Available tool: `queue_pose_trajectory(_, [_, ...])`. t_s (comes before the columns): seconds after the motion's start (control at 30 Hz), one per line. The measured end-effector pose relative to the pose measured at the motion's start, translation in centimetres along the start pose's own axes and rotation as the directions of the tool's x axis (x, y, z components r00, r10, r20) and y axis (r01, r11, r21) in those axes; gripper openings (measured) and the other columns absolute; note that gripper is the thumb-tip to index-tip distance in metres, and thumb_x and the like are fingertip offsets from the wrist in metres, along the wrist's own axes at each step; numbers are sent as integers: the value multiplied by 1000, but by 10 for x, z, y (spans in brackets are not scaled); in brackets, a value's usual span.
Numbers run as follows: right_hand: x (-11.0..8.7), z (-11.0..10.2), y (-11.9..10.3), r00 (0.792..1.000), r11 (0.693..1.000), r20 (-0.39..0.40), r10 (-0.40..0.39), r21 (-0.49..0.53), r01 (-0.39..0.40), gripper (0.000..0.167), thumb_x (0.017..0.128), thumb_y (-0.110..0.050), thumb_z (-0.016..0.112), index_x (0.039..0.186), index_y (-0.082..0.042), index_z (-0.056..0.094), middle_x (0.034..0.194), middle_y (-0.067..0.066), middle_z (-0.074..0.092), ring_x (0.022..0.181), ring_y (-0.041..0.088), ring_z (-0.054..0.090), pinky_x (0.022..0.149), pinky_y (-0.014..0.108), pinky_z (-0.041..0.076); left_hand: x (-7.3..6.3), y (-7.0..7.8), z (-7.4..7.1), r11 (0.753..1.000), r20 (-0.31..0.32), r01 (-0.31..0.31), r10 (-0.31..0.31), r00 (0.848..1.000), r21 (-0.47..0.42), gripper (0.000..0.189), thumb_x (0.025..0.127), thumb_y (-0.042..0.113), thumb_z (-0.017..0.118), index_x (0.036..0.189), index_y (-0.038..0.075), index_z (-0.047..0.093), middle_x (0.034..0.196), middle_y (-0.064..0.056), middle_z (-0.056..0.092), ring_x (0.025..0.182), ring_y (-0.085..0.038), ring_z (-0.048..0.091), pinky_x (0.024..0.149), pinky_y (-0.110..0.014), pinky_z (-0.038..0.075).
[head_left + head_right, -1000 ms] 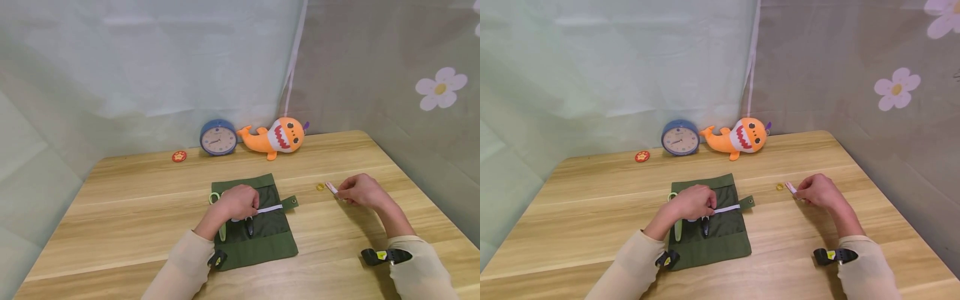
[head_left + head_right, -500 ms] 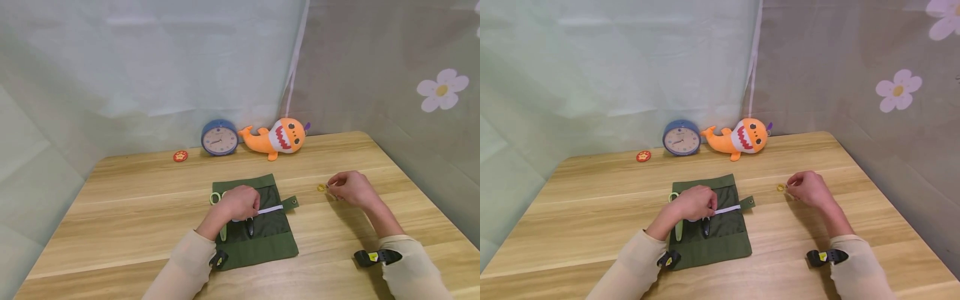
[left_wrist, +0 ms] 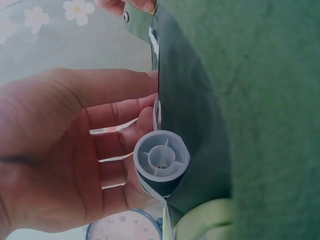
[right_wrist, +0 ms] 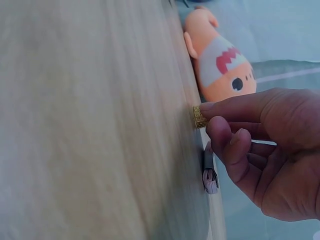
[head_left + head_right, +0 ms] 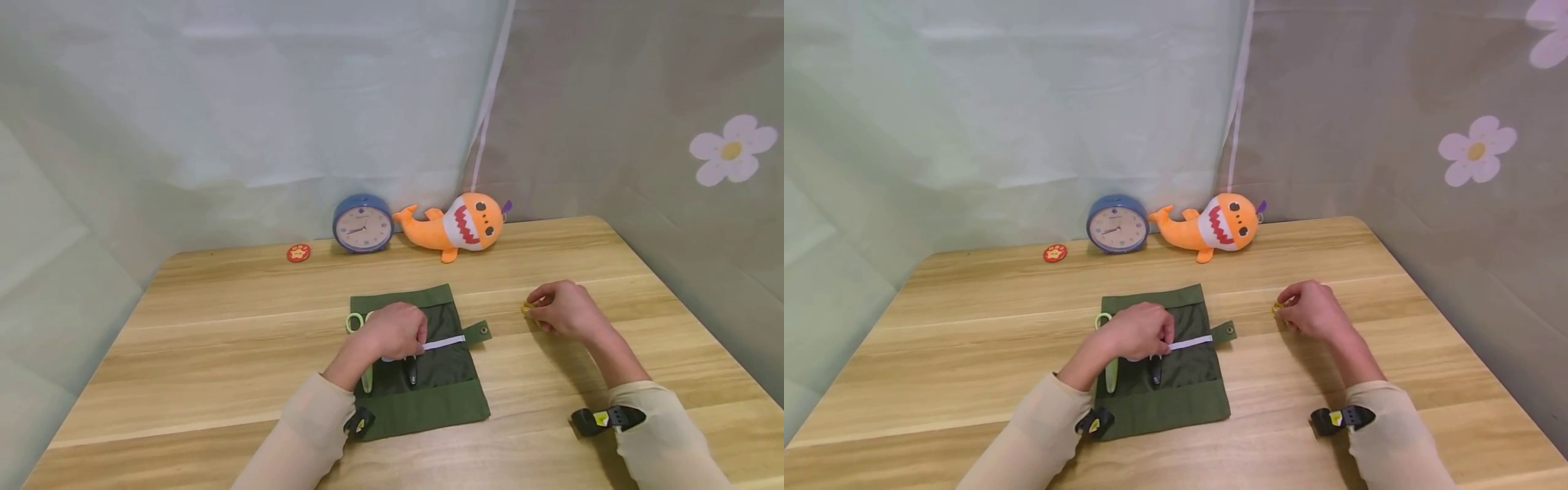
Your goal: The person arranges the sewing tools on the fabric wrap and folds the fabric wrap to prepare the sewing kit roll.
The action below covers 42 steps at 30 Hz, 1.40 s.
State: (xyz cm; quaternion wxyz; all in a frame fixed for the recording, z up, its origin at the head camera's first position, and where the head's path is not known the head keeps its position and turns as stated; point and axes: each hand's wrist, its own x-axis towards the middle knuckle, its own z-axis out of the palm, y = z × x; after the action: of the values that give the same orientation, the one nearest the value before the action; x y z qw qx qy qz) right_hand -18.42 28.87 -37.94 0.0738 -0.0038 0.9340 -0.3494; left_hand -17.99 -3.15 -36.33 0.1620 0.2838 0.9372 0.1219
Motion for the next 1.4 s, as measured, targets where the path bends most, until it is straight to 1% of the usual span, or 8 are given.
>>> queue_pose_trajectory(0.17, [0,0,-1,1000,1000,5,1,-10,-1,26,96,-7,73,117,8,70,81,9,71,58,14,61,51,30,51,1,0,0,1000,8,-11,11,1000,-3,26,97,16,76,74,19,65,78,6,62,78,-12,58,75,-33,51])
queue_pose_trajectory(0.27, [1,-1,-6,1000,1000,1,-10,-22,10,25,96,-9,72,116,6,70,84,11,70,60,15,62,53,30,52,1,0,0,1000,5,-12,12,1000,-11,25,99,13,73,75,18,67,78,6,62,79,-13,58,76,-34,52])
queue_pose_trajectory(0.47, [1,-4,-35,999,998,-12,-42,-42,41,26,98,-17,74,116,0,72,95,14,67,68,17,62,57,30,52,0,-1,1,999,2,-6,6,1000,-35,26,100,7,67,75,17,67,78,4,62,78,-14,58,73,-34,51])
queue_pose_trajectory(0.73, [3,10,-76,988,988,-10,-157,1,157,21,95,-16,77,111,-4,75,96,13,68,73,21,63,61,32,55,-1,-2,0,999,3,-27,27,1000,-23,33,100,4,63,70,17,63,72,5,59,74,-13,56,69,-31,47])
queue_pose_trajectory(0.93, [8,33,-97,971,973,48,-233,12,232,16,92,-15,80,105,-7,78,96,9,73,76,19,63,64,31,54,0,-2,-1,999,15,-47,47,999,9,40,100,2,61,64,18,57,67,6,52,71,-13,52,68,-30,43])
queue_pose_trajectory(1.07, [12,49,-106,956,962,113,-272,10,272,15,91,-14,82,103,-7,79,95,7,74,71,16,64,63,31,55,1,-2,-1,999,33,-45,44,998,21,41,100,2,60,63,19,54,66,6,49,71,-13,51,67,-29,41])
queue_pose_trajectory(1.17, [13,60,-109,942,955,159,-296,13,298,15,90,-14,83,102,-6,79,92,6,75,67,14,64,62,30,55,1,-3,-2,999,46,-44,43,998,23,42,101,2,60,63,19,52,66,6,46,71,-13,49,66,-29,40])
queue_pose_trajectory(1.4, [15,75,-106,907,939,251,-337,26,342,12,89,-9,82,99,-6,78,90,3,75,80,13,64,72,28,55,1,-3,-2,998,47,-49,47,998,28,43,102,3,60,63,19,49,65,5,43,69,-13,47,65,-28,37])
